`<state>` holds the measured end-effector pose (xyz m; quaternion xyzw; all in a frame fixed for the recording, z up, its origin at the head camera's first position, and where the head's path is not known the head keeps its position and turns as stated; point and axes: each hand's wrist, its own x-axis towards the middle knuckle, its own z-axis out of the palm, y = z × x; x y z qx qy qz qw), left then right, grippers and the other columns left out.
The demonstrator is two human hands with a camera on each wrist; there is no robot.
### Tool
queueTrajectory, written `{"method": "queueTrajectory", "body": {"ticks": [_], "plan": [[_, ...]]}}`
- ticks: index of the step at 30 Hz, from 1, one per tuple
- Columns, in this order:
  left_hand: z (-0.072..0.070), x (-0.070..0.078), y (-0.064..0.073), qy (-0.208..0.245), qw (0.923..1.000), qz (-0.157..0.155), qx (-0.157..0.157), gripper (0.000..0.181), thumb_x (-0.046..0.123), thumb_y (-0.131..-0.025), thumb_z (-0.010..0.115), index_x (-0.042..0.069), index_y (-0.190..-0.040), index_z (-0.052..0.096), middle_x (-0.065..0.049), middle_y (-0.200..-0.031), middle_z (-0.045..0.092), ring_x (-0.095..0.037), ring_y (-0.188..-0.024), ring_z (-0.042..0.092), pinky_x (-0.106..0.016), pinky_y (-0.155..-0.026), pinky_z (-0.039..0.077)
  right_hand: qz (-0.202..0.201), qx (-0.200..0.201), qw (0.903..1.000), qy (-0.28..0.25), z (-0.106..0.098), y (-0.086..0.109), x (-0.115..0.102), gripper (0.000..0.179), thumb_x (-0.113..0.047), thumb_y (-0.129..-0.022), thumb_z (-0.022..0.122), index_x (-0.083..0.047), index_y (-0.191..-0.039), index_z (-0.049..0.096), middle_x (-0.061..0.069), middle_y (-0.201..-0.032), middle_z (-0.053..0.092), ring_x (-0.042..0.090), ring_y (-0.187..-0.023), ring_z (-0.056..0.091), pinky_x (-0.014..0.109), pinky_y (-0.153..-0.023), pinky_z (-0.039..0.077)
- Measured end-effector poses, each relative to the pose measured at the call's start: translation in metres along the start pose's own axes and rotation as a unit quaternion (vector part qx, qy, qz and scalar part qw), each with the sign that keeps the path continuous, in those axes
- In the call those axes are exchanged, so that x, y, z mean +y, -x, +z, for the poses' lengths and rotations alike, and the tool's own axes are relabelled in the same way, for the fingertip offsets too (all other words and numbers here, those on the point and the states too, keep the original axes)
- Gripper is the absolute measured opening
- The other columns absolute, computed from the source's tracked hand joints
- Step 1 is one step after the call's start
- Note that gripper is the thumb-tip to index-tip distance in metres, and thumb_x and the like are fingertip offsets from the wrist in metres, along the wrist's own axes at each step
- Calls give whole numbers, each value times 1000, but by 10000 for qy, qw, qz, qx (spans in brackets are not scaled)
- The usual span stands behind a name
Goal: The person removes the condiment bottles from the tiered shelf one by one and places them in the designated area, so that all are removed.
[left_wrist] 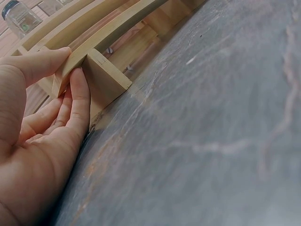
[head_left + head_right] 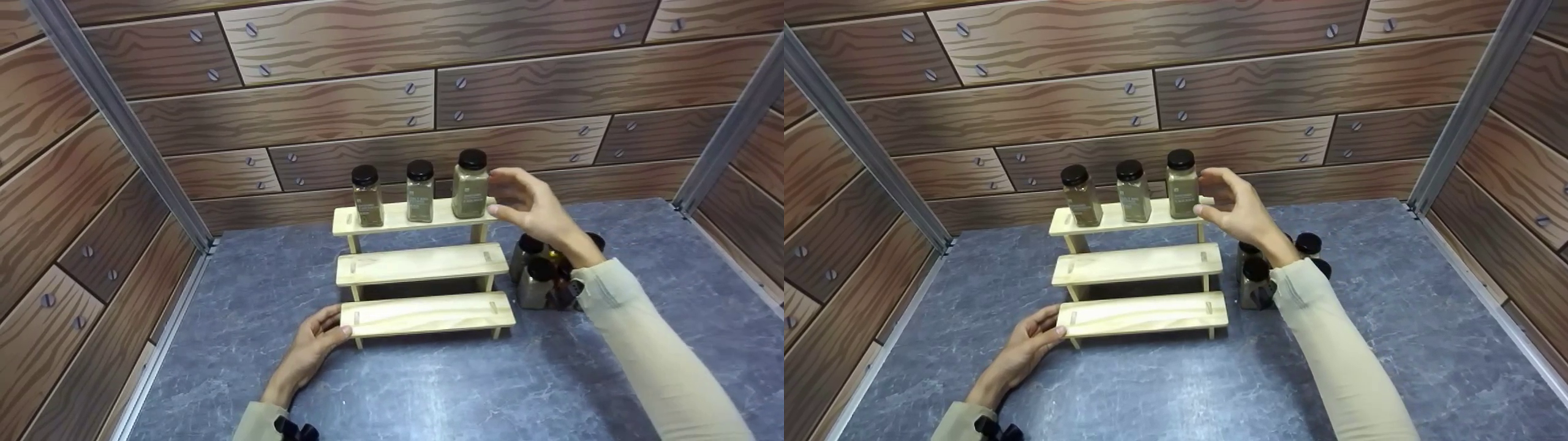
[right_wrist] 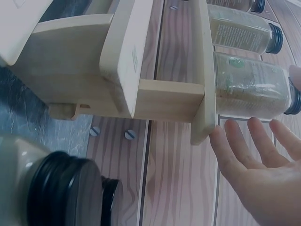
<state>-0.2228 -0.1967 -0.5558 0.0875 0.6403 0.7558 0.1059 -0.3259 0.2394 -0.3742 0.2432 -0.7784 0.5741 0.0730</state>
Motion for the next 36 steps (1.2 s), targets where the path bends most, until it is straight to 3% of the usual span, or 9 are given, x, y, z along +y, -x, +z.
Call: {"method": "queueTrajectory", "body": {"ticks": [4,10,22,32,36], "plan": [[0,0,0,34,10000,-8,11,72,3,-98,71,-18,-156,33,-32,-149,52,-21,-121,65,-30,-107,58,95,-28,9999,55,3,-5,0,66,6,-93,76,5,-152,47,24,-149,58,14,-120,66,22,-101,58],[-1,0,0,72,9999,-55,86,72,1,-97,71,-18,-156,33,-33,-148,52,-21,-120,65,-30,-107,58,151,-49,9998,144,8,-13,2,69,2,-92,78,2,-154,46,21,-147,60,27,-121,66,25,-100,59],[0,0,0,42,10000,57,-58,71,2,-99,70,-18,-156,33,-32,-148,53,-21,-121,66,-30,-106,58,305,45,9992,261,20,-24,0,77,0,-89,82,-3,-156,44,19,-141,63,36,-125,64,48,-113,54],[0,0,0,30,10000,25,-50,69,2,-99,70,-17,-156,35,-32,-149,52,-21,-122,65,-32,-106,58,374,131,9984,392,28,-33,-1,70,-4,-89,84,-2,-149,48,18,-134,65,30,-116,67,30,-99,58],[0,0,0,5,10000,54,-55,69,2,-99,70,-17,-156,35,-32,-149,53,-21,-121,66,-32,-106,59,342,132,9989,288,32,-35,0,68,-1,-90,81,0,-149,48,19,-136,65,31,-118,67,31,-101,58]]}}
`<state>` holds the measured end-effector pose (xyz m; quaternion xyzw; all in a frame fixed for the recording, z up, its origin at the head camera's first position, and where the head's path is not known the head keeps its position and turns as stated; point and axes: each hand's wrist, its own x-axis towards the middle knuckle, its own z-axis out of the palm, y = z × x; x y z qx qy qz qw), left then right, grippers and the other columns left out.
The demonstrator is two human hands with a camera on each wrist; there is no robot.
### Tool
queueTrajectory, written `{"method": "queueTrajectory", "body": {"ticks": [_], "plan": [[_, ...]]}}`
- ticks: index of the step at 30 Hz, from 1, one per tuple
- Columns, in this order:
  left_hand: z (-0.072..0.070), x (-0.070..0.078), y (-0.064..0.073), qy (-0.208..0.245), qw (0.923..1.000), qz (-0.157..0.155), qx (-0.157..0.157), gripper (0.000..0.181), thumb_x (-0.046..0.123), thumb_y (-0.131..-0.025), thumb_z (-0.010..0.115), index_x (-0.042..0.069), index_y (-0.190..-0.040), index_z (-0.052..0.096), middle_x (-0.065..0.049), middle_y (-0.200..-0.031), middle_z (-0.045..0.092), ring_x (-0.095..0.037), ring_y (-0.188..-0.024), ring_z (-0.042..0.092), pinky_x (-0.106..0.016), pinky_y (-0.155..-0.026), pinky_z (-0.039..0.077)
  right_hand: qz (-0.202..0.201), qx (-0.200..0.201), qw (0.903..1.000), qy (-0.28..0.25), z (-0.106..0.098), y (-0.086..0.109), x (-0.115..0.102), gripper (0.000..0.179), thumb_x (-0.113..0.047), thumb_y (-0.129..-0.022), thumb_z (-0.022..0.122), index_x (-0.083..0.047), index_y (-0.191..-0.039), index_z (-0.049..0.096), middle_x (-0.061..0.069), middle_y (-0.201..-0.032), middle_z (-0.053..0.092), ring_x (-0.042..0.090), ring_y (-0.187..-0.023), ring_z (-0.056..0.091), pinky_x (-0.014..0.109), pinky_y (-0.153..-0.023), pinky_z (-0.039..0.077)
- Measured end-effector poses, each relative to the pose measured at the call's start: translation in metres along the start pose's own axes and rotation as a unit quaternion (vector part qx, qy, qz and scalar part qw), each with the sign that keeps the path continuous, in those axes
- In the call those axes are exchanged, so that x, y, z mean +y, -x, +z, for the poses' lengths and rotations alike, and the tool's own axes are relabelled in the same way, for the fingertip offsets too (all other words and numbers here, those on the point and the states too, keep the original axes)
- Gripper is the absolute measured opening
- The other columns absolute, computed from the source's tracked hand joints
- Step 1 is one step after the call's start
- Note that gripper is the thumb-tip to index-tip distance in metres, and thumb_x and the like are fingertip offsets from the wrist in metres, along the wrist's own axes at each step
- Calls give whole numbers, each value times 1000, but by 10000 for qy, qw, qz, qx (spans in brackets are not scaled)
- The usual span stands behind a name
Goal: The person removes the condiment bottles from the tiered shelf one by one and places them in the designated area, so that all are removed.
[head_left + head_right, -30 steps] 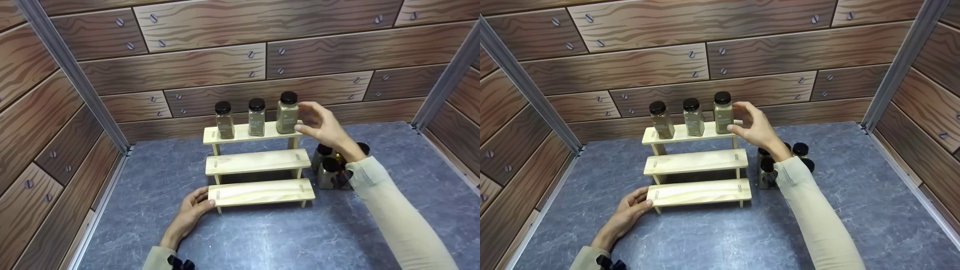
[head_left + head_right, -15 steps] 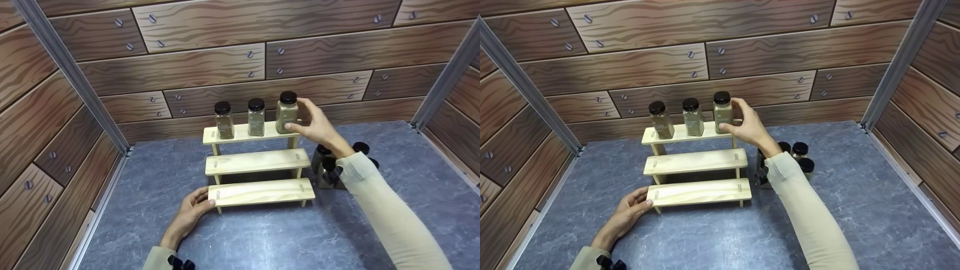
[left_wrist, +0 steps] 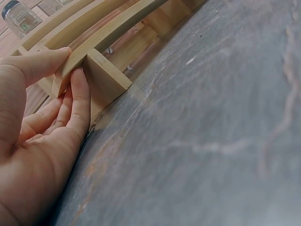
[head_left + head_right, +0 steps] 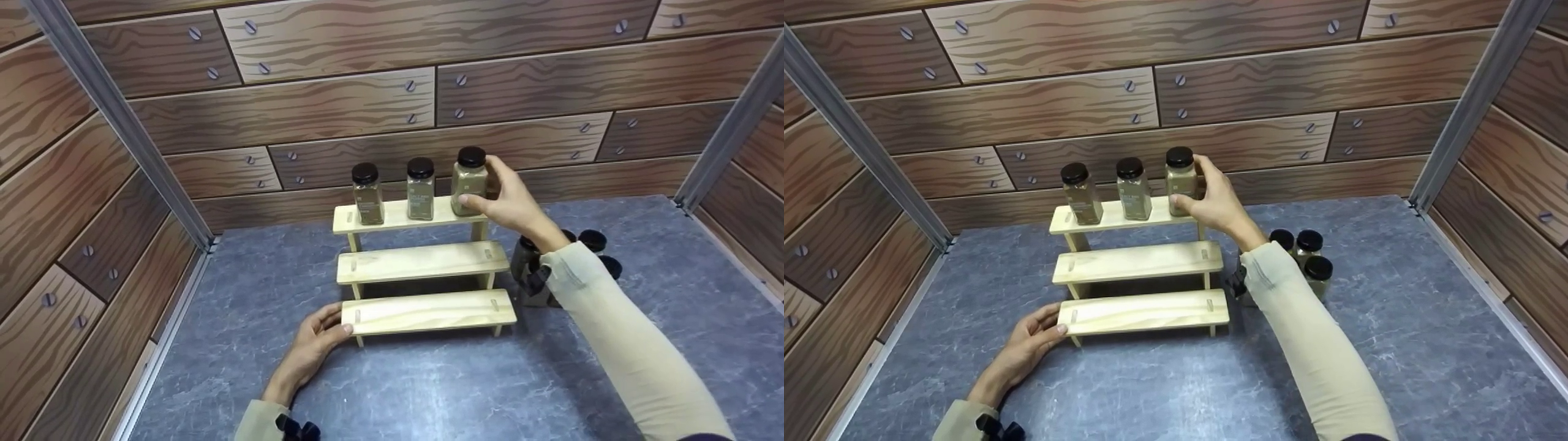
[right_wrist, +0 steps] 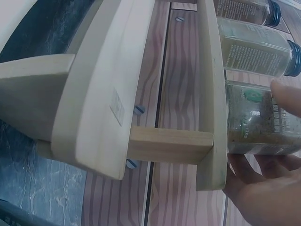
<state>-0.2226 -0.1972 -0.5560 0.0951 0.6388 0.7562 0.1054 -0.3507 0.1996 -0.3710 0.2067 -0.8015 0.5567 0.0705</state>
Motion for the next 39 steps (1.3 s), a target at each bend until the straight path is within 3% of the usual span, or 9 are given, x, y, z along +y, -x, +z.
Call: {"method": "queueTrajectory", "body": {"ticks": [6,13,18,30,39], "plan": [[0,0,0,-10,10000,18,4,69,1,-98,71,-17,-155,35,-32,-147,55,-21,-120,67,-32,-106,59,23,59,10000,-39,2,0,-1,69,2,-90,80,0,-151,47,19,-140,63,33,-122,66,39,-109,56],[1,-1,-1,-7,10000,-6,28,70,1,-98,71,-17,-155,36,-34,-149,52,-22,-120,67,-32,-106,58,-140,188,9997,91,1,7,-2,67,0,-90,82,2,-149,50,19,-137,65,25,-113,68,28,-98,59],[1,0,-1,9,10000,-70,32,71,2,-98,71,-16,-156,35,-33,-150,51,-22,-121,66,-31,-106,58,-326,323,9988,163,-3,14,-8,65,1,-89,83,1,-147,53,18,-134,68,16,-108,68,28,-97,59],[1,0,1,84,9999,-37,50,70,0,-98,71,-18,-155,35,-33,-148,53,-21,-120,67,-32,-107,58,-519,246,9981,238,-13,42,-26,65,0,-91,82,1,-148,52,17,-132,68,13,-106,71,23,-93,61],[1,0,0,71,9999,-43,64,71,1,-98,71,-17,-156,35,-34,-150,51,-22,-122,66,-32,-107,58,-783,444,9952,372,-20,60,-32,62,1,-89,84,1,-145,57,16,-127,71,12,-102,71,22,-89,61]]}}
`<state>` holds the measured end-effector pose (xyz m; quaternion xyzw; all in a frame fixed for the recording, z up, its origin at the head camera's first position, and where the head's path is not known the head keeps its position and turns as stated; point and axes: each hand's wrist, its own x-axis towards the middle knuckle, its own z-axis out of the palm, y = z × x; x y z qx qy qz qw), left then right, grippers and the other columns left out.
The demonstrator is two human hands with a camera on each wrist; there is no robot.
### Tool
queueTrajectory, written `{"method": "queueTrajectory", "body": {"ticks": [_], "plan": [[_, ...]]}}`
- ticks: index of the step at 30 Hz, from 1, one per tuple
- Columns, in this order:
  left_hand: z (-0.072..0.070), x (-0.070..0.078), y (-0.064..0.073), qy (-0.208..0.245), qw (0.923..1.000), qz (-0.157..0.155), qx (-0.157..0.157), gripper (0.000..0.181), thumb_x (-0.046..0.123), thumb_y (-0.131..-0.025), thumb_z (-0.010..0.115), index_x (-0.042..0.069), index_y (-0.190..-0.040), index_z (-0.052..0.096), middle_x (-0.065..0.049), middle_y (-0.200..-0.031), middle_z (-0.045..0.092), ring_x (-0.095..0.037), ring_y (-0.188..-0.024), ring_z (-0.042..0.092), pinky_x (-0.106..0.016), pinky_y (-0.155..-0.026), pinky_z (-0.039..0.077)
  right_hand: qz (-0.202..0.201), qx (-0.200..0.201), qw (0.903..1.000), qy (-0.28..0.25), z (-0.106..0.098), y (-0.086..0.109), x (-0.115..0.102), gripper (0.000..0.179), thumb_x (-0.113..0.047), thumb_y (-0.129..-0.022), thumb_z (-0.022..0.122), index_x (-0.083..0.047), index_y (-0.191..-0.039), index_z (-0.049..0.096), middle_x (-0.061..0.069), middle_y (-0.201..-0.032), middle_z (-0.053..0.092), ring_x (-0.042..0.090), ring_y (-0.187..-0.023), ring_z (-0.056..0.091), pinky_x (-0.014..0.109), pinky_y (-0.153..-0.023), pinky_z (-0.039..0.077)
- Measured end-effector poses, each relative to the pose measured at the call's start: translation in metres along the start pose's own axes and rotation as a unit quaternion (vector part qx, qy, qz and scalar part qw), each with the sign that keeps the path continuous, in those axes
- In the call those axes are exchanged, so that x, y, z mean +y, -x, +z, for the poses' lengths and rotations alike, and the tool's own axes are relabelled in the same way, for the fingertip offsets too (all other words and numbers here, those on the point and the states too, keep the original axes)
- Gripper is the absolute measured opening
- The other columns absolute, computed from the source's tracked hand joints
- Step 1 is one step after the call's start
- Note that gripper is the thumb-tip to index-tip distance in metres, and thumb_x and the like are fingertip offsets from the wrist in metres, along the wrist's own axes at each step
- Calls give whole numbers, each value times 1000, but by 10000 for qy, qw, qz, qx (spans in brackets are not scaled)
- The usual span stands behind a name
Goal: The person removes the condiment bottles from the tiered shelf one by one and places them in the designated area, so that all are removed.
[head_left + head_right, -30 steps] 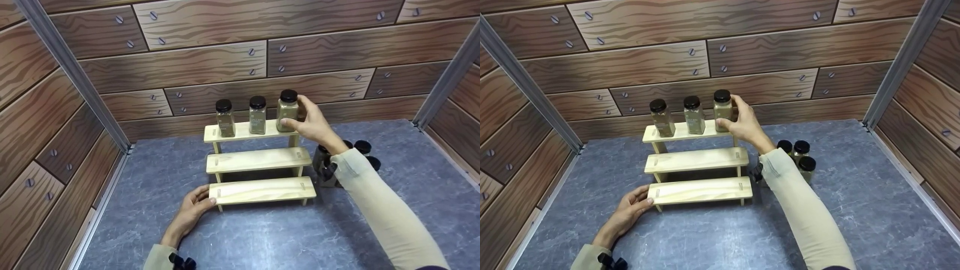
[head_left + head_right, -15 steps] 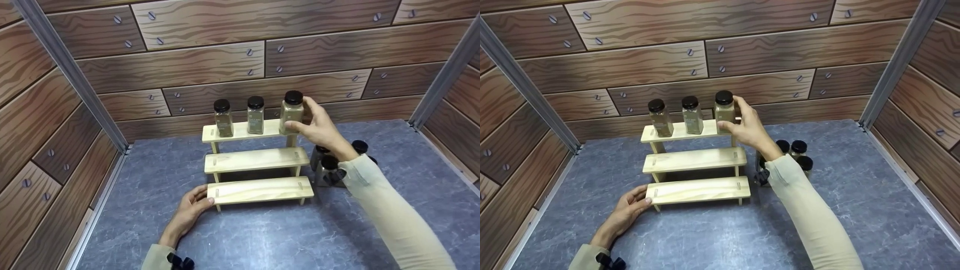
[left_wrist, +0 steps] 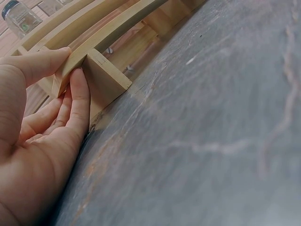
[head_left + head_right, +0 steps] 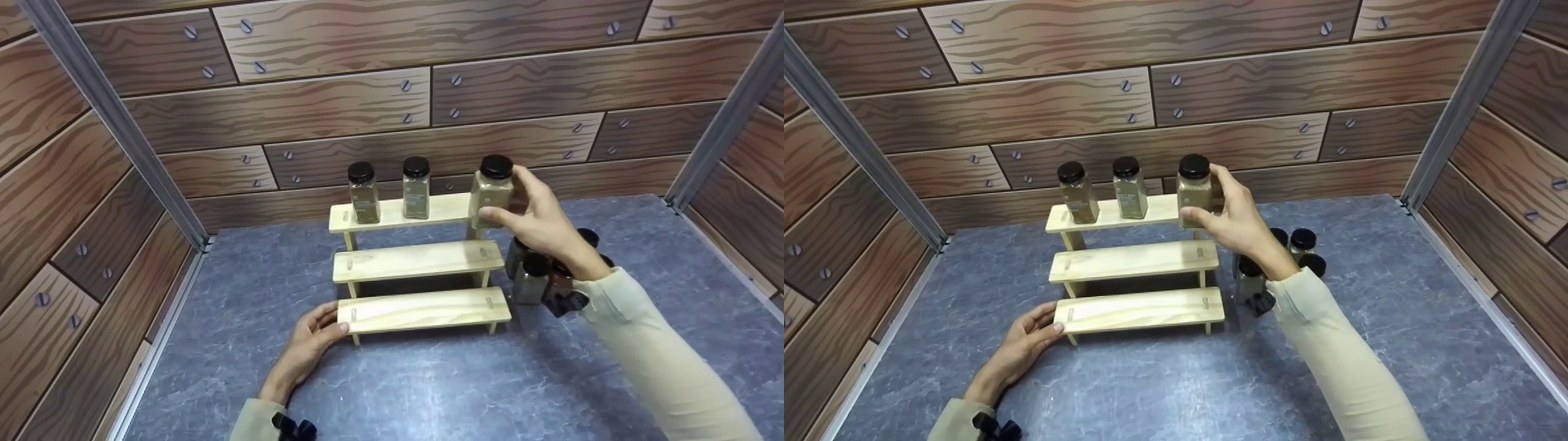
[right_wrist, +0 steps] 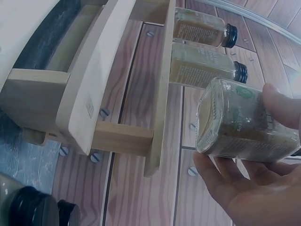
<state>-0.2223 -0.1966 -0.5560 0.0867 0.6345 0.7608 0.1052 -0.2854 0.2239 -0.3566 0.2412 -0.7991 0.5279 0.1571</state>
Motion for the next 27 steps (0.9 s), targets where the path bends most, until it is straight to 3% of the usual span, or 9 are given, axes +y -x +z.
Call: {"method": "queueTrajectory", "body": {"ticks": [12,27], "plan": [[0,0,0,-120,9999,35,-62,70,4,-99,70,-15,-157,35,-35,-151,49,-21,-122,65,-29,-105,58,-217,295,9993,-39,-13,22,-1,64,7,-82,87,2,-140,61,-6,-119,75,13,-103,73,23,-88,63],[0,0,0,-5,10000,-7,-26,69,1,-98,70,-16,-156,35,-36,-151,48,-22,-122,65,-31,-106,58,59,319,9994,-133,-29,53,3,64,11,-82,86,2,-139,60,-3,-121,74,13,-107,73,26,-88,65]]}}
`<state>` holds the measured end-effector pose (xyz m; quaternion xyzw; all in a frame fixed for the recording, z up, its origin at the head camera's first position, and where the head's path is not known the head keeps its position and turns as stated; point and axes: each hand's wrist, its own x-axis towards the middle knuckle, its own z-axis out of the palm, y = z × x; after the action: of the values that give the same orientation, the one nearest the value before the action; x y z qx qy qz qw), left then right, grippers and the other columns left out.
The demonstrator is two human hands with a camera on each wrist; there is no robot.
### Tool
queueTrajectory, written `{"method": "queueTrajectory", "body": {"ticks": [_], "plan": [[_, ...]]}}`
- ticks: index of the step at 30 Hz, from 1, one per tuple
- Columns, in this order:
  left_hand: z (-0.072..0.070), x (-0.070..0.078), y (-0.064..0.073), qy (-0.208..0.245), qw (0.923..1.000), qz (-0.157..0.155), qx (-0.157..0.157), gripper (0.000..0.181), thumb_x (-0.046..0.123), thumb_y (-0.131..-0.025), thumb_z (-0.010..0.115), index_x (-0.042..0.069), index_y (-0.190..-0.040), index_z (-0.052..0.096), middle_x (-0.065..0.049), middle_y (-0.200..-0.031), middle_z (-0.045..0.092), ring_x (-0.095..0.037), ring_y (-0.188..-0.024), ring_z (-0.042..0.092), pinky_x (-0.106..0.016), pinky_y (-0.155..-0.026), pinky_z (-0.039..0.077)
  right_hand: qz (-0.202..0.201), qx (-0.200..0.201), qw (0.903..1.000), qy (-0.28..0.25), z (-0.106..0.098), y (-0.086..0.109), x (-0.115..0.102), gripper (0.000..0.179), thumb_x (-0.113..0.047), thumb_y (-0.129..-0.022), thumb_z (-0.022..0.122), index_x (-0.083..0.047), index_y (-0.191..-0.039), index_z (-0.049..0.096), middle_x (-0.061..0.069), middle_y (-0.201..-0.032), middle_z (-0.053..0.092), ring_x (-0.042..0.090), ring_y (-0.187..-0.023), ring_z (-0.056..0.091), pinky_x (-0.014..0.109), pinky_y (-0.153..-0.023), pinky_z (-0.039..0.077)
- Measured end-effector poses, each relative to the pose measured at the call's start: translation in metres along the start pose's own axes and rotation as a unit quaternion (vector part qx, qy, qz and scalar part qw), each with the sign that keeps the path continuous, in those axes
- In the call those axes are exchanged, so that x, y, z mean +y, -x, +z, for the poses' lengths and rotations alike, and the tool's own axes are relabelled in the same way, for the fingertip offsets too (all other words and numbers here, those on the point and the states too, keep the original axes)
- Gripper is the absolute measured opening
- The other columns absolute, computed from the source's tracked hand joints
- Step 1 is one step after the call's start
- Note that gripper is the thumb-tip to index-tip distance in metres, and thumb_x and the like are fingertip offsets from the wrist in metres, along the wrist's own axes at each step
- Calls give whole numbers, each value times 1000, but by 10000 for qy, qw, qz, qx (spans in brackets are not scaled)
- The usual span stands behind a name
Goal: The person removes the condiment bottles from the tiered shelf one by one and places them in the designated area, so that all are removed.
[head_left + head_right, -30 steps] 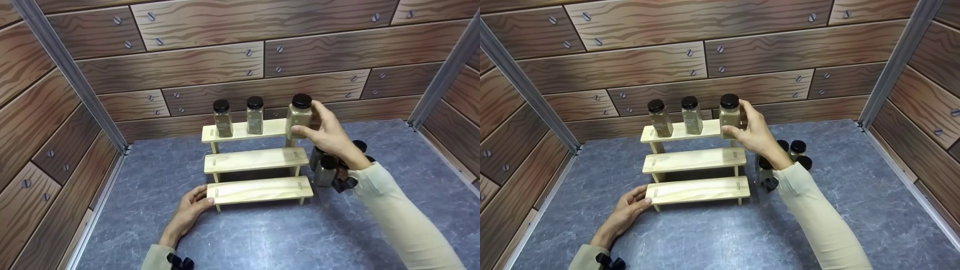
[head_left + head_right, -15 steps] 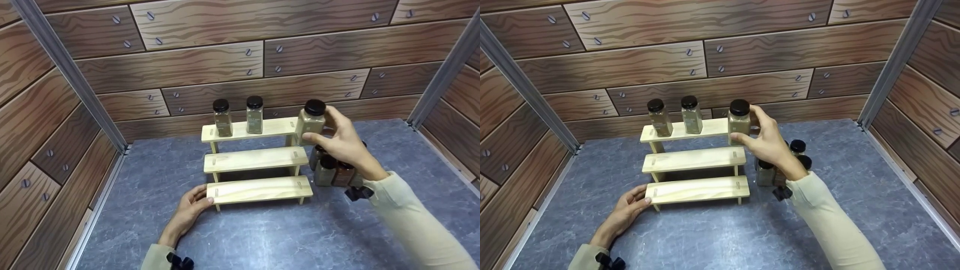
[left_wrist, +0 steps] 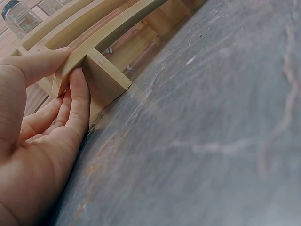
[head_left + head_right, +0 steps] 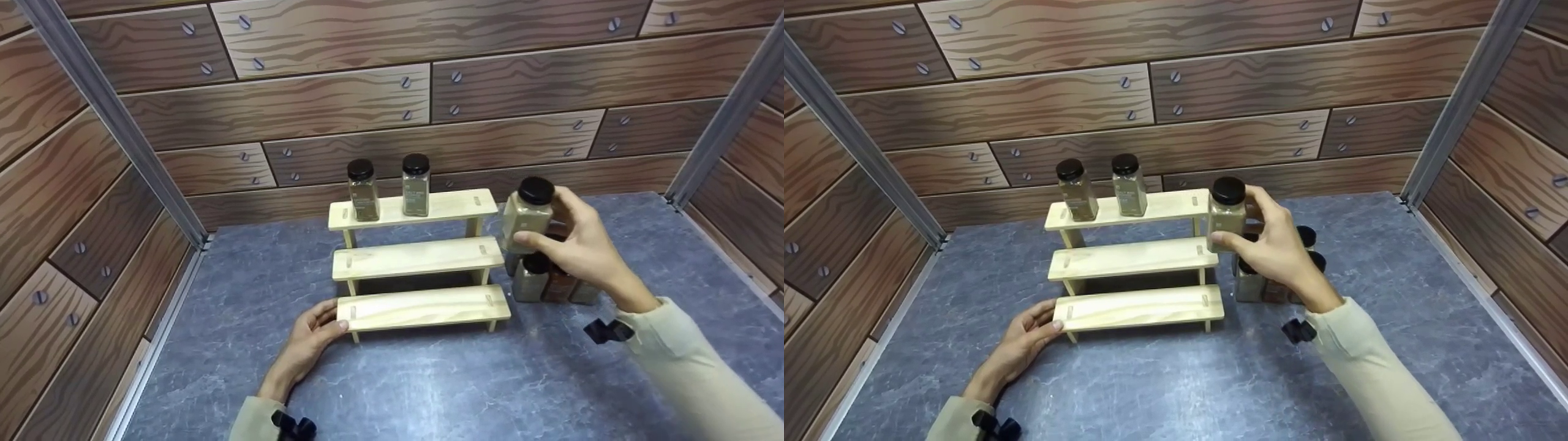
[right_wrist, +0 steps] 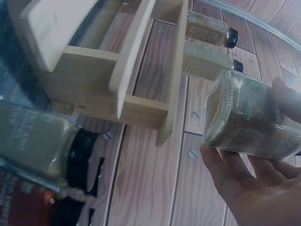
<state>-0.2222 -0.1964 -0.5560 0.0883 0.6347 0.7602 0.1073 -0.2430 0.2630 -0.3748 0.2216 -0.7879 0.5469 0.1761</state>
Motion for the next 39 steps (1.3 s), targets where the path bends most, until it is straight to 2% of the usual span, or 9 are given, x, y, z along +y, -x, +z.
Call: {"method": "queueTrajectory", "body": {"ticks": [8,12,19,28,34,39], "plan": [[1,1,0,-6,10000,-29,28,69,0,-98,70,-16,-156,36,-34,-149,51,-22,-121,66,-31,-106,58,-60,78,9997,234,-8,18,8,67,14,-77,87,5,-137,60,-7,-119,74,10,-100,74,22,-83,64],[1,2,0,9,10000,-35,-1,69,0,-98,70,-15,-156,36,-34,-150,50,-22,-122,65,-30,-106,58,-48,165,9997,177,-11,26,10,66,18,-75,87,8,-135,60,-5,-117,75,10,-98,75,21,-83,64],[1,2,0,-7,10000,11,30,69,-1,-98,70,-16,-155,36,-35,-150,49,-21,-121,65,-31,-107,58,-2,201,9994,290,-17,40,18,69,18,-74,87,7,-136,60,-6,-119,74,9,-101,74,20,-84,63],[2,2,0,-27,10000,31,66,68,-1,-97,70,-17,-155,36,-35,-149,51,-21,-121,65,-30,-107,57,114,161,9998,85,-20,59,31,72,23,-71,86,8,-137,59,-1,-121,73,11,-104,73,21,-87,63],[1,2,0,-85,9999,66,62,70,0,-98,70,-18,-155,35,-35,-150,50,-21,-121,65,-30,-107,58,28,161,9998,-120,-21,68,40,75,27,-70,84,8,-138,60,5,-124,73,13,-107,73,23,-86,64],[1,1,0,-46,10000,45,38,70,0,-97,71,-18,-155,34,-35,-149,50,-21,-121,65,-29,-106,58,167,186,9997,-28,-19,80,48,74,26,-68,85,8,-135,60,-1,-121,75,11,-104,74,22,-86,64]]}}
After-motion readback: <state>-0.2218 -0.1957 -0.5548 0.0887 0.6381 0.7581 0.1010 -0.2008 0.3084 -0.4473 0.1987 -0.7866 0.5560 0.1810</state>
